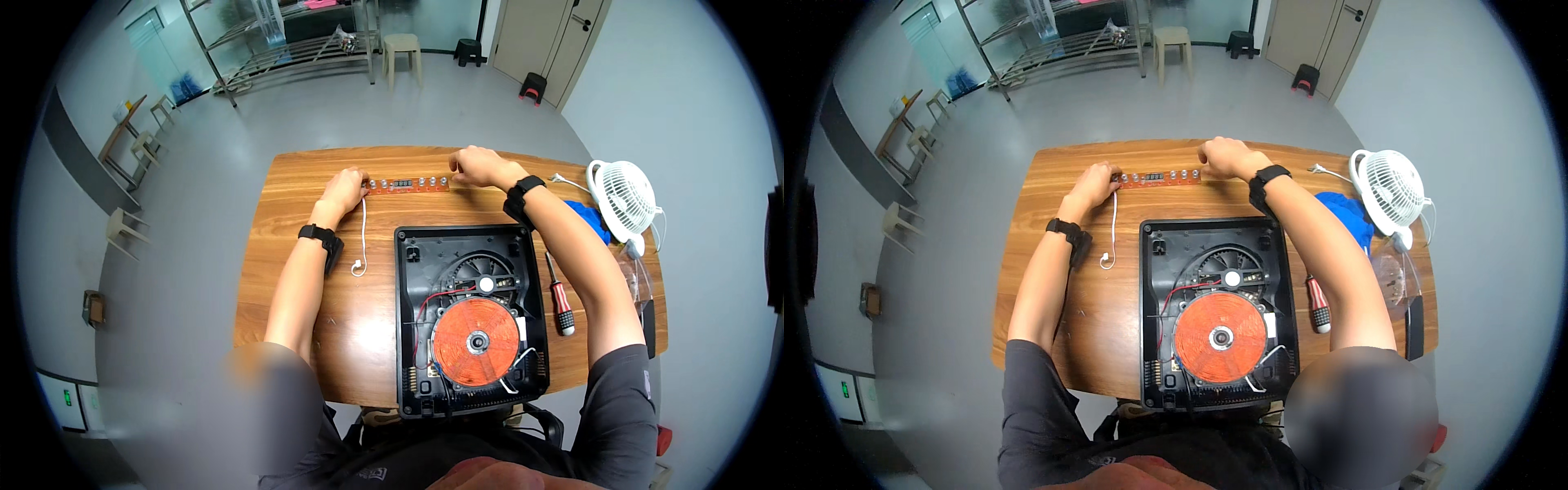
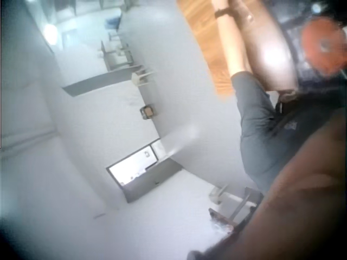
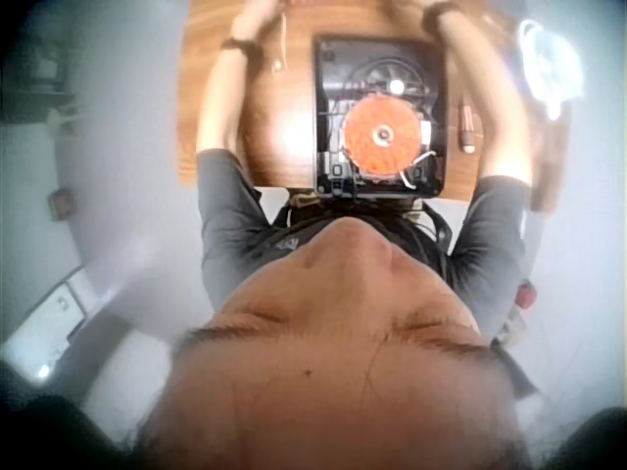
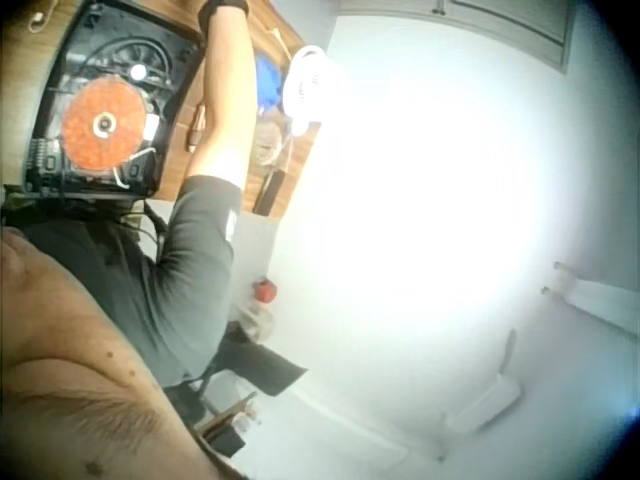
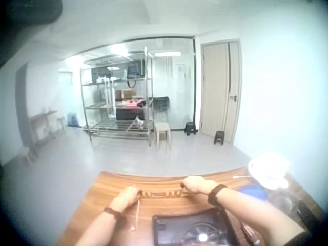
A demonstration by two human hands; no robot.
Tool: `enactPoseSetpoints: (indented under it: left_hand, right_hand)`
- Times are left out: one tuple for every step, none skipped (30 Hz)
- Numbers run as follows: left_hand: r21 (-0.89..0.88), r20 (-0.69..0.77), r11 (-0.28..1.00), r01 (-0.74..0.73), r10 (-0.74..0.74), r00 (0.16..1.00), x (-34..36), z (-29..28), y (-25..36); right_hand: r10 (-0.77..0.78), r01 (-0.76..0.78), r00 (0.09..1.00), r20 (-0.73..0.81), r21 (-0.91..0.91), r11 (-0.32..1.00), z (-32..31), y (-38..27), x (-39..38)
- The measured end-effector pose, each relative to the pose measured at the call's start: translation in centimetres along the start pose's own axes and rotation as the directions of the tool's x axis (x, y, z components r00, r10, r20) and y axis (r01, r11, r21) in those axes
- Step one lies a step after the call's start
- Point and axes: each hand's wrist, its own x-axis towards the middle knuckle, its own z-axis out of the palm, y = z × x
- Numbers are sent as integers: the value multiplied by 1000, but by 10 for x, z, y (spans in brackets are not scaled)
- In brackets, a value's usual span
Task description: The person uses a screwdriver to remove screws from a disassembled electronic device on a wooden table, then handles internal components and wires. The person continues to manipulate the device's internal parts and wires throughout the clip.
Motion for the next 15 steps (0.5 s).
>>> enactPoseSetpoints:
  left_hand:
    - [-6,-25,1000,-25,25,999,-2,2,-4]
    - [-12,-50,999,-51,50,997,-2,5,-8]
    - [-17,-44,999,-43,42,998,-2,6,-11]
    - [-27,-41,999,-36,35,999,-2,5,-11]
    - [-37,-38,999,-30,29,999,-2,5,-10]
    - [-60,-32,998,-29,27,999,-3,4,-9]
    - [-81,-31,996,-31,29,999,-2,2,-7]
    - [-103,-30,994,-35,32,999,-1,1,-5]
    - [-126,-21,991,-32,30,999,-1,1,-3]
    - [-144,-16,989,-30,28,999,-1,1,-3]
    - [-163,-10,986,-29,28,1000,-1,0,-2]
    - [-142,-46,988,-61,55,997,1,-1,-2]
    - [-118,-80,990,-78,69,994,-1,0,-10]
    - [-101,-107,990,-102,91,990,-4,0,-11]
    - [-91,-153,991,-94,79,985,-3,-5,-13]
  right_hand:
    - [-10,10,1000,17,7,1000,6,-4,9]
    - [-55,55,998,38,-4,998,11,-6,15]
    - [-55,54,997,58,15,998,16,-8,20]
    - [-54,52,995,80,28,998,19,-9,23]
    - [-53,49,993,102,41,998,22,-11,25]
    - [-66,61,994,92,52,997,26,-13,25]
    - [-77,72,994,77,58,996,28,-13,27]
    - [-86,82,994,62,65,995,28,-13,26]
    - [-87,85,996,36,52,995,33,-11,25]
    - [-90,90,996,4,38,995,35,-11,26]
    - [-92,92,995,-28,24,995,36,-9,25]
    - [-87,90,994,-69,35,995,34,-4,24]
    - [-96,101,990,-106,49,994,27,-11,23]
    - [-91,101,986,-138,64,993,18,-16,15]
    - [-80,91,985,-151,68,994,5,-20,11]
